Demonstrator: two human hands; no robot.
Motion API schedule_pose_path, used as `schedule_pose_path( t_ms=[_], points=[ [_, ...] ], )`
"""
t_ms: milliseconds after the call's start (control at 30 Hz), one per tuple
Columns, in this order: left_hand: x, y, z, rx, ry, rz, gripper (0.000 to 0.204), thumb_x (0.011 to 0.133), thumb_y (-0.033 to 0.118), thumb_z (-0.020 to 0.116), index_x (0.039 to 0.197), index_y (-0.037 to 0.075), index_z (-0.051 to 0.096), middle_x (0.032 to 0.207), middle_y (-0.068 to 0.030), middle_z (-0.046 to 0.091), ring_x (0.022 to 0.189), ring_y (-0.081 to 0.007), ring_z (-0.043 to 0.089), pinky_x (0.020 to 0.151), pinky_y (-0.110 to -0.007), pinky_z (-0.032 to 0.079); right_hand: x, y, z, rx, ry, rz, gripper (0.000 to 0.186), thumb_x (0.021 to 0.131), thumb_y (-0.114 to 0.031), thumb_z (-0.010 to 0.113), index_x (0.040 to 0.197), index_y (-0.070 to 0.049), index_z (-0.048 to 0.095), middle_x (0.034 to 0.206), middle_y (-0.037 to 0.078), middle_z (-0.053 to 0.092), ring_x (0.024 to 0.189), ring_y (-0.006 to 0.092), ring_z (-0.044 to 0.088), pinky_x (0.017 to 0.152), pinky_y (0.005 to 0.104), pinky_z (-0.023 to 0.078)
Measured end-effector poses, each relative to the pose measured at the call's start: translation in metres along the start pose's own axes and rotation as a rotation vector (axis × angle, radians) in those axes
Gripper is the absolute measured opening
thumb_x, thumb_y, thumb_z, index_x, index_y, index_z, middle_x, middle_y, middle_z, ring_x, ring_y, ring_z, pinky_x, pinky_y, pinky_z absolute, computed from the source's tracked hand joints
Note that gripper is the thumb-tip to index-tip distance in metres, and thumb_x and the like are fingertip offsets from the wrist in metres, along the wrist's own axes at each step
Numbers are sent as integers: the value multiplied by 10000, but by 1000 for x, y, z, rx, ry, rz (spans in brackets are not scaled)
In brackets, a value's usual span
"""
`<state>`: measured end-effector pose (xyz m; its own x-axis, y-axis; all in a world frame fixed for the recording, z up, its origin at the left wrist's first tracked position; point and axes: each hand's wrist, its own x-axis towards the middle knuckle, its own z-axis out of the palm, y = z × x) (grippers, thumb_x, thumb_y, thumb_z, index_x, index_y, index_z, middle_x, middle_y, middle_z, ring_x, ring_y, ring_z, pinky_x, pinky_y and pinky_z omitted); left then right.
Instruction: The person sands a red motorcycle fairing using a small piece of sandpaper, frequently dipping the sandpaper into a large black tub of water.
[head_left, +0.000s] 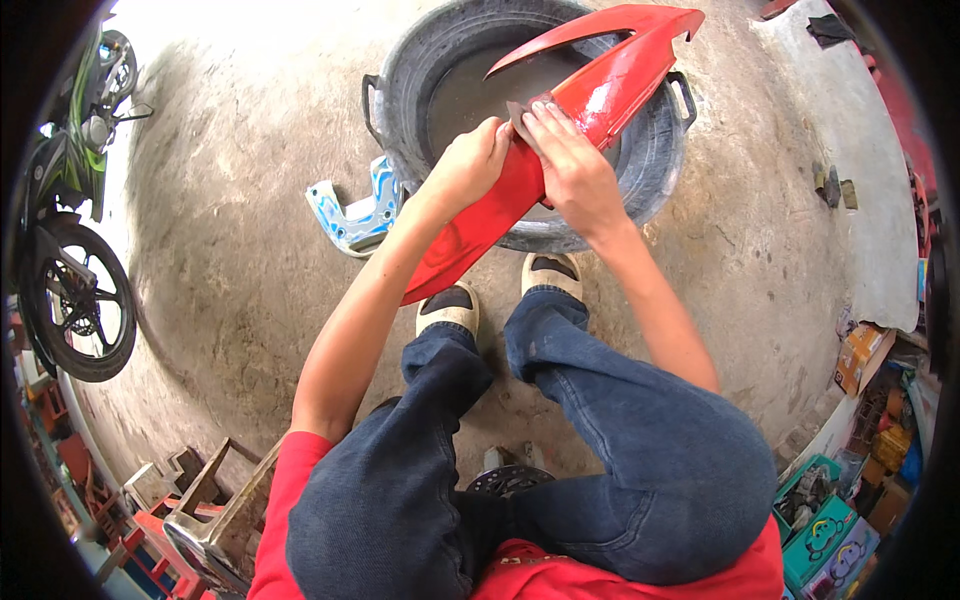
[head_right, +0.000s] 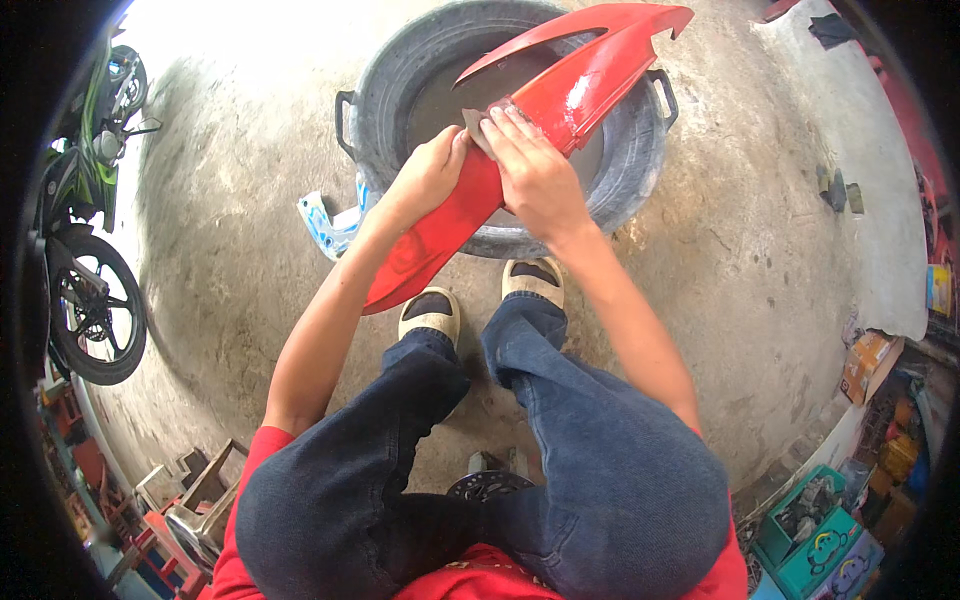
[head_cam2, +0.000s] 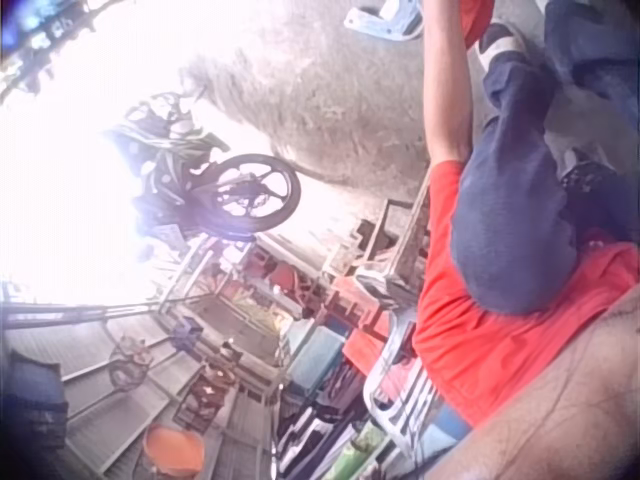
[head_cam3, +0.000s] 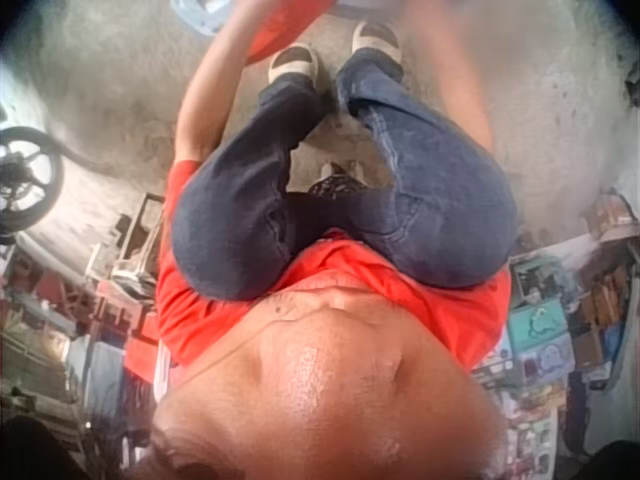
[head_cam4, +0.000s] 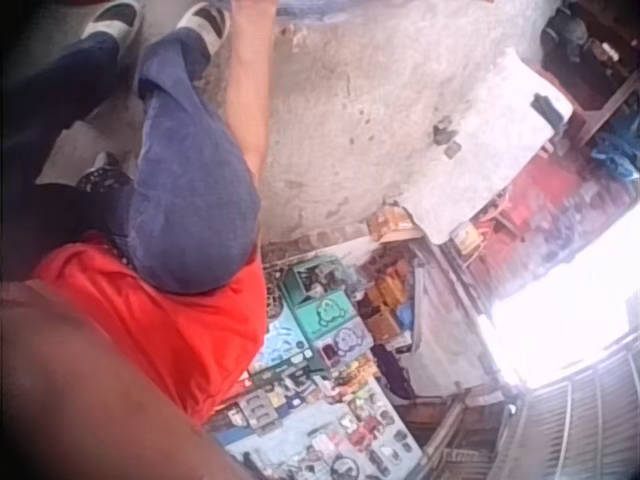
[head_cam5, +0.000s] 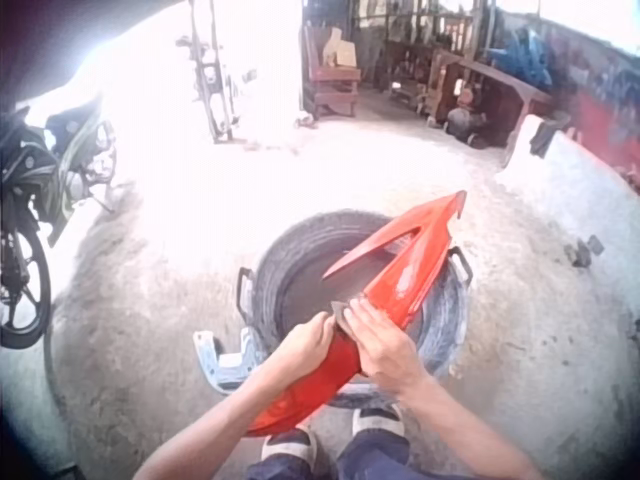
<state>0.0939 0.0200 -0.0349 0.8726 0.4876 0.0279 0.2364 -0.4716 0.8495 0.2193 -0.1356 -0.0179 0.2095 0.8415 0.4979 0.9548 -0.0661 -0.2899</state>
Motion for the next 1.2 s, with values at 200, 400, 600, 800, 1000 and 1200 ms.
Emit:
schedule_pose_path(
  t_ms=[200, 400, 600, 800, 1000, 1200],
  points=[
    [-18, -10, -9, -62, -3, 25, 347, 1136, 294, 474, 1133, -36, 583, 953, -338, 659, 964, -552, 622, 806, -525, 502, -2, 14, 7, -107, 55, 1, 493, 949, -22, 593, 1439, 31, 586, 1476, 218, 603, 1414, 342, 550, 1200, 440, 435],
    [-45, -4, -15, 39, 47, -35, 395, 1143, 330, 452, 1130, -38, 595, 913, -341, 634, 909, -558, 599, 758, -553, 470, -26, -19, 12, -146, -47, -143, 510, 936, -18, 532, 1441, 26, 596, 1504, 208, 589, 1448, 327, 525, 1227, 436, 421],
    [-48, -14, -7, 69, 119, 22, 357, 1141, 274, 453, 1117, -45, 614, 911, -336, 637, 885, -548, 606, 729, -560, 471, -9, 44, 1, -199, 94, 36, 481, 934, -10, 538, 1407, 41, 612, 1419, 231, 642, 1356, 358, 604, 1175, 432, 477],
    [-48, -24, -6, 113, 151, 82, 350, 1138, 252, 447, 1130, -50, 622, 919, -329, 650, 890, -539, 621, 734, -568, 483, -28, -18, 8, -142, -103, -200, 485, 955, -61, 520, 1426, 29, 594, 1429, 214, 636, 1382, 341, 582, 1179, 425, 466],
    [-44, -18, -4, 126, 126, 25, 357, 1134, 272, 451, 1157, -36, 629, 960, -325, 669, 920, -536, 631, 756, -582, 484, 2, 54, -3, -235, 119, 141, 489, 959, 27, 526, 1445, 47, 575, 1486, 244, 583, 1413, 372, 546, 1189, 435, 466],
    [-50, -30, -5, 160, 187, 104, 328, 1127, 256, 459, 1167, -17, 636, 928, -300, 683, 871, -506, 652, 735, -573, 509, -23, -8, 14, -97, -62, -237, 488, 941, -70, 540, 1418, 5, 611, 1458, 206, 625, 1384, 316, 591, 1176, 417, 474]
  ],
)
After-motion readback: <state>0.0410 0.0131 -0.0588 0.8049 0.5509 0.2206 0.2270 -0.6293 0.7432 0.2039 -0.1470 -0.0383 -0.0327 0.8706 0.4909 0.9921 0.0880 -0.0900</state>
